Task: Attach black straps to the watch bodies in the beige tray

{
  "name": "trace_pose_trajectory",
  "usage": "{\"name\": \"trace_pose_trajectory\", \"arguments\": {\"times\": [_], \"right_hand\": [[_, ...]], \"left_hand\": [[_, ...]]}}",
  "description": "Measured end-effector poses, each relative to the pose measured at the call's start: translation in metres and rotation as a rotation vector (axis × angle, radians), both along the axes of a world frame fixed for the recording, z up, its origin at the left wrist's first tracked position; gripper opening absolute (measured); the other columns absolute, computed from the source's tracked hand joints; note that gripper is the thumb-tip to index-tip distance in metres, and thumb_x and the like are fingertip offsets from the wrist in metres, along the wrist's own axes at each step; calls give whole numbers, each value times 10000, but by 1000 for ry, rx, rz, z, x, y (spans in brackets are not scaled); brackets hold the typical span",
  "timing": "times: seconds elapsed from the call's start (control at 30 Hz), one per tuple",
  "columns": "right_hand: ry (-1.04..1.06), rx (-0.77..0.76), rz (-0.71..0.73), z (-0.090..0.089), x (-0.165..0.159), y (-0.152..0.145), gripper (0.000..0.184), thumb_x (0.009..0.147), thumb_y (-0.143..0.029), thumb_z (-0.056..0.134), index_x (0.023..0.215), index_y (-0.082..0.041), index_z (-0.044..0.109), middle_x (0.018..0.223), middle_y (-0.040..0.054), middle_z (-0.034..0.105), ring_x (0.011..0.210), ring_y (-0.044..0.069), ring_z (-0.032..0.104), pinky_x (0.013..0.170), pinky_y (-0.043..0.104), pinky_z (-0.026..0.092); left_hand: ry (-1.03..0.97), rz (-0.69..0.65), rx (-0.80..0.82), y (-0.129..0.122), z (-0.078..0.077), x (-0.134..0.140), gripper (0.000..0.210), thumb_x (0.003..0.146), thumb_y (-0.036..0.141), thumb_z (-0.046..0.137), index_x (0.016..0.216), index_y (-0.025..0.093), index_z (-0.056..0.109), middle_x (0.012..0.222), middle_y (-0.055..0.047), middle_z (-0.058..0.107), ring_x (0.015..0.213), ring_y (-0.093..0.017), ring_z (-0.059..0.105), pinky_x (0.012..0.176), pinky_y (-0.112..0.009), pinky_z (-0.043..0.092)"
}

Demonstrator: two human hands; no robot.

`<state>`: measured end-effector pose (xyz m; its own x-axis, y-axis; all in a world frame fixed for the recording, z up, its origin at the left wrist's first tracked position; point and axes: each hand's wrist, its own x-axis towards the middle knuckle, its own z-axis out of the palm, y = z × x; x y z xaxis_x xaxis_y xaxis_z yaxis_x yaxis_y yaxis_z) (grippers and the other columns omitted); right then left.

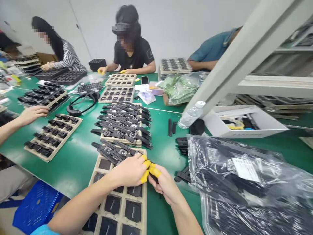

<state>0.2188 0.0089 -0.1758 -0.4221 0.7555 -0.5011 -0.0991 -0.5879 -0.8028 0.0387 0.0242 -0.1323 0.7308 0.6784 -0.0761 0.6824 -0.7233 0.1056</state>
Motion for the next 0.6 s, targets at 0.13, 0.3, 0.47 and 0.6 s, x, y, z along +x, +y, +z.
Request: {"name": "trace_pose_trajectory", "arguments": {"times": [0.13,0.3,0.47,0.6], "right_hand": [[15,10,-10,0,2,2,352,882,-554,646,789,-218,596,477,-80,399,426,36,82,415,184,77],[129,19,-76,4,5,1,431,893,-626,683,798,-213,602,491,-72,392,433,52,137,420,196,149],[165,147,-181,13,0,0,545,911,-729,626,781,-200,599,560,-16,486,513,123,391,474,231,339],[186,128,-115,17,0,-2,517,901,-689,680,763,-212,534,584,-49,409,505,108,339,471,238,335]], "left_hand": [[-41,34,-87,2,2,-2,230,951,258,573,1075,96,678,1058,-148,677,1025,-291,641,918,-375,551],[-320,138,-221,4,1,-7,338,1025,280,522,1310,110,586,1183,-139,694,1088,-249,667,962,-353,556],[-756,272,-250,9,-10,-4,235,1006,362,621,1141,178,675,1130,-92,717,1093,-217,656,1007,-351,533],[-1177,384,-413,5,-17,6,289,946,415,687,1045,144,696,1121,-121,707,1029,-222,677,921,-354,574]]}}
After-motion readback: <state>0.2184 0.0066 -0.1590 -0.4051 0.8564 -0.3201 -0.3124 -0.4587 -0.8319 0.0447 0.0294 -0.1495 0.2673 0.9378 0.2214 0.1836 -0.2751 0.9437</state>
